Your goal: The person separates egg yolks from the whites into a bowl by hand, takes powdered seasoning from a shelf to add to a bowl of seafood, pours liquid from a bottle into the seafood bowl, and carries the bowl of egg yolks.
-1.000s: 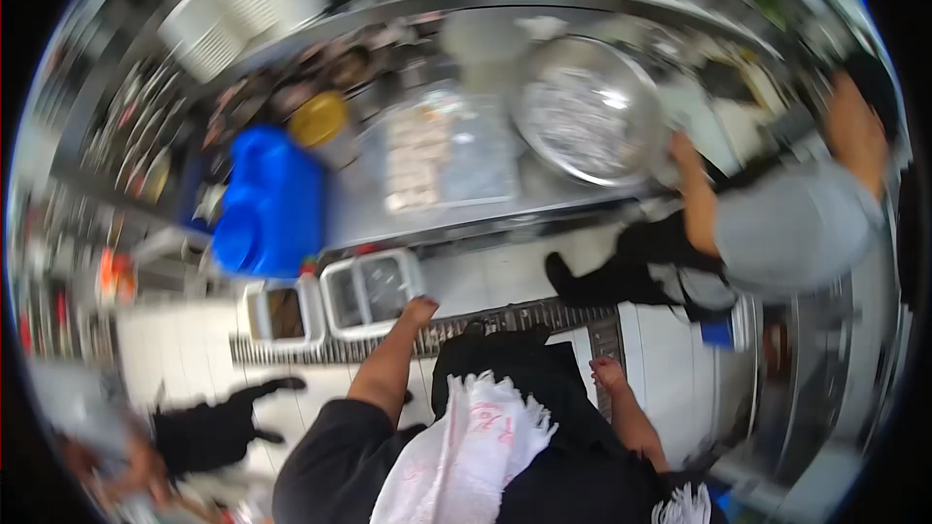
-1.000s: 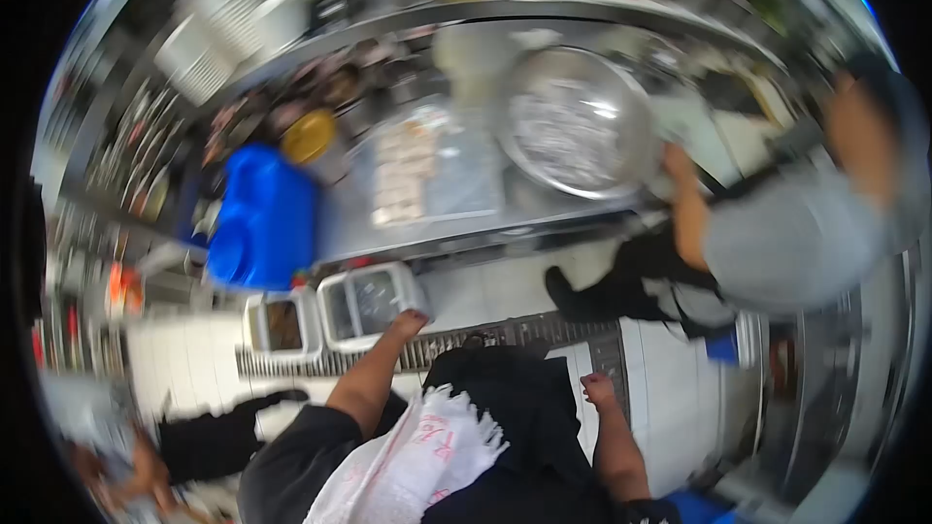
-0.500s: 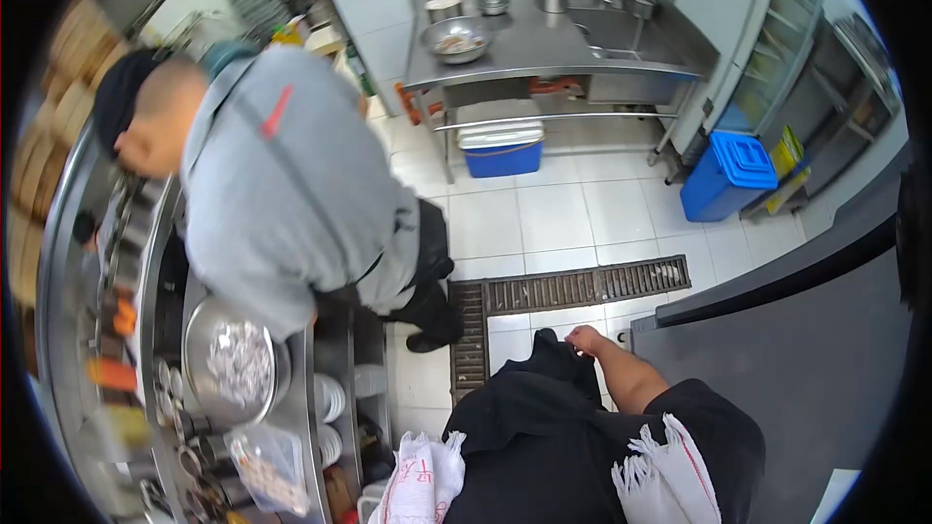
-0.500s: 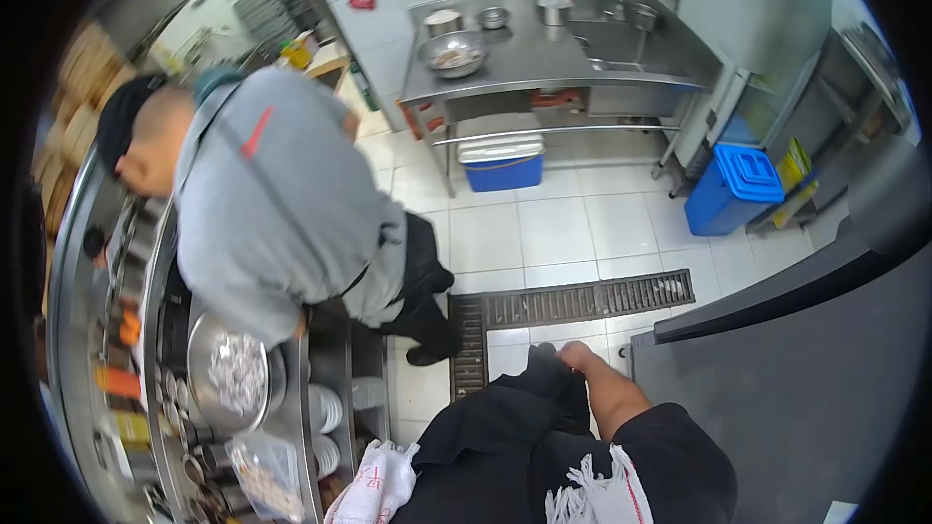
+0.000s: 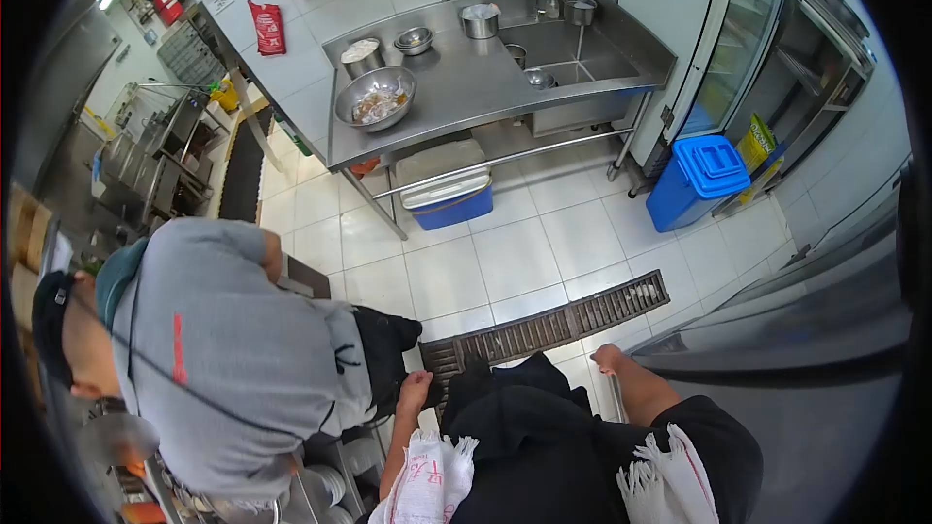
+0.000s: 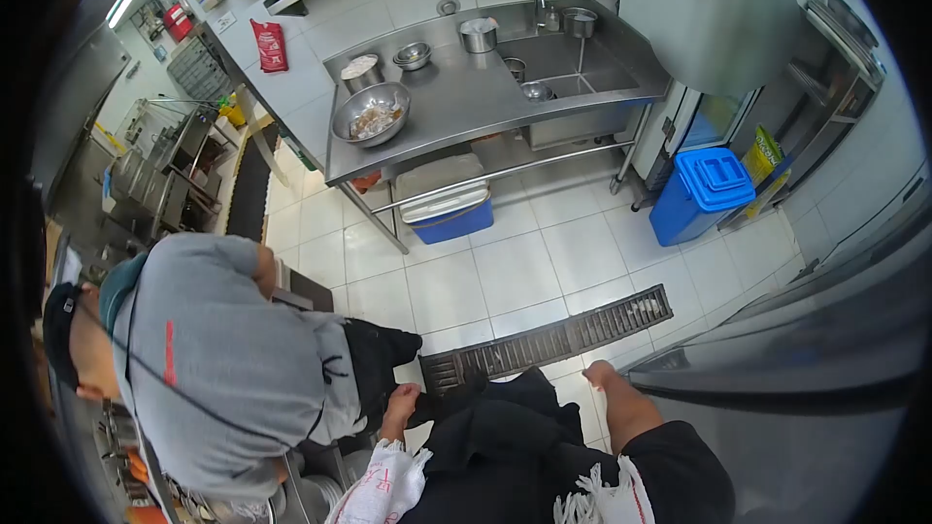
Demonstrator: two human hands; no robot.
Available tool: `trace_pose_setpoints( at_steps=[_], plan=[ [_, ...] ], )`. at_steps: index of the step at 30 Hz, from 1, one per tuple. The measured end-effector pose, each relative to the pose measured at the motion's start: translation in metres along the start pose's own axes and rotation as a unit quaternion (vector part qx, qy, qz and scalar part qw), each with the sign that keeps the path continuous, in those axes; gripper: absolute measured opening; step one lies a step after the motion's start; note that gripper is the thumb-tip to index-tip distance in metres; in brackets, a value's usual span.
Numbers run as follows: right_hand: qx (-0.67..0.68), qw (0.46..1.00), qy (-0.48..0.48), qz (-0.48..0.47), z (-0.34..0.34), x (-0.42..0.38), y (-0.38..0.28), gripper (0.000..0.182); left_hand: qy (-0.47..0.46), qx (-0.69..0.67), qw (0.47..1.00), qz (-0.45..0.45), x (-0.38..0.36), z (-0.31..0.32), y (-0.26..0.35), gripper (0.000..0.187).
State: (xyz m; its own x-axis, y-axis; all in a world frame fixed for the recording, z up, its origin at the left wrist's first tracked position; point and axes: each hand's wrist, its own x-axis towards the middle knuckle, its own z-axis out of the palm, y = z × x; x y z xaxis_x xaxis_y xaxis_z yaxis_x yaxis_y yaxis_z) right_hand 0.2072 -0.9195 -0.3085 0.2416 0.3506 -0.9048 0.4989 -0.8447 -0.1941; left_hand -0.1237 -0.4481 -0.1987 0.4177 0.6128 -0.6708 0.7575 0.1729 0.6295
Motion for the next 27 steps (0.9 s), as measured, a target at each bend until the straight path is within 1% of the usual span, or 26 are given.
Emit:
trace_pose_setpoints(
  at_steps=[1,2,3,5,6,7,8,9,10,11,13,14,15,16,17,18,19,20,23,25,27],
  plan=[
    [-0.028,0.999,0.009,-0.038,-0.003,0.014,-0.003,0.017,-0.011,-0.012,0.999,-0.03,0.002,0.001,0.012,0.038],
    [-0.058,0.995,0.02,-0.077,-0.005,0.035,-0.003,0.018,-0.03,-0.072,0.995,-0.064,0.002,0.0,0.032,0.043],
    [0.052,0.994,0.047,-0.088,-0.002,0.064,0.0,0.018,-0.054,-0.075,0.995,-0.025,0.016,0.003,0.049,0.044],
    [0.026,0.996,0.052,-0.064,-0.028,0.094,-0.02,0.028,-0.096,-0.091,0.99,0.041,0.032,0.01,0.068,0.047],
    [-0.127,0.984,0.061,-0.108,-0.053,0.078,-0.043,0.032,-0.125,-0.138,0.982,0.015,0.018,0.009,0.119,0.048],
    [-0.281,0.945,0.075,-0.153,-0.094,0.065,-0.066,0.038,-0.138,-0.145,0.978,0.052,0.031,0.016,0.138,0.048],
    [-0.281,0.95,0.069,-0.115,-0.118,0.07,-0.082,0.037,-0.146,-0.156,0.973,0.091,0.046,0.022,0.157,0.048],
    [-0.33,0.924,0.079,-0.174,-0.146,0.069,-0.091,0.034,-0.152,-0.165,0.966,0.129,0.062,0.024,0.173,0.048],
    [-0.314,0.923,0.096,-0.201,-0.177,0.077,-0.101,0.033,-0.159,-0.149,0.967,0.134,0.084,0.026,0.184,0.047],
    [-0.293,0.923,0.11,-0.225,-0.199,0.093,-0.105,0.033,-0.151,-0.181,0.963,0.129,0.09,0.017,0.195,0.046],
    [-0.318,0.898,0.194,-0.235,-0.268,0.133,-0.113,0.026,-0.134,-0.254,0.949,0.13,0.106,-0.002,0.236,0.045],
    [-0.327,0.884,0.228,-0.245,-0.292,0.144,-0.122,0.024,-0.091,-0.259,0.947,0.164,0.111,-0.012,0.245,0.044],
    [-0.278,0.897,0.252,-0.232,-0.323,0.155,-0.136,0.024,-0.08,-0.277,0.948,0.136,0.119,-0.02,0.248,0.044],
    [-0.143,0.925,0.284,-0.211,-0.355,0.163,-0.157,0.024,-0.062,-0.264,0.955,0.119,0.123,-0.031,0.25,0.044],
    [-0.016,0.925,0.319,-0.206,-0.383,0.169,-0.181,0.025,-0.043,-0.248,0.962,0.104,0.13,-0.041,0.254,0.044],
    [0.055,0.91,0.349,-0.217,-0.409,0.177,-0.208,0.027,-0.03,-0.254,0.963,0.082,0.14,-0.048,0.256,0.044],
    [0.116,0.874,0.405,-0.244,-0.44,0.15,-0.255,0.027,-0.016,-0.26,0.964,0.06,0.151,-0.05,0.254,0.044],
    [0.14,0.865,0.412,-0.249,-0.469,0.154,-0.288,0.026,0.012,-0.247,0.967,0.067,0.169,-0.048,0.248,0.044],
    [0.181,0.832,0.442,-0.284,-0.552,0.176,-0.374,0.023,0.041,-0.288,0.956,0.028,0.195,-0.063,0.276,0.046],
    [0.215,0.828,0.415,-0.309,-0.617,0.146,-0.445,0.02,0.06,-0.297,0.953,0.03,0.221,-0.071,0.29,0.046],
    [0.258,0.773,0.414,-0.406,-0.674,0.145,-0.492,0.014,0.079,-0.299,0.95,0.031,0.255,-0.081,0.308,0.046]
  ],
)
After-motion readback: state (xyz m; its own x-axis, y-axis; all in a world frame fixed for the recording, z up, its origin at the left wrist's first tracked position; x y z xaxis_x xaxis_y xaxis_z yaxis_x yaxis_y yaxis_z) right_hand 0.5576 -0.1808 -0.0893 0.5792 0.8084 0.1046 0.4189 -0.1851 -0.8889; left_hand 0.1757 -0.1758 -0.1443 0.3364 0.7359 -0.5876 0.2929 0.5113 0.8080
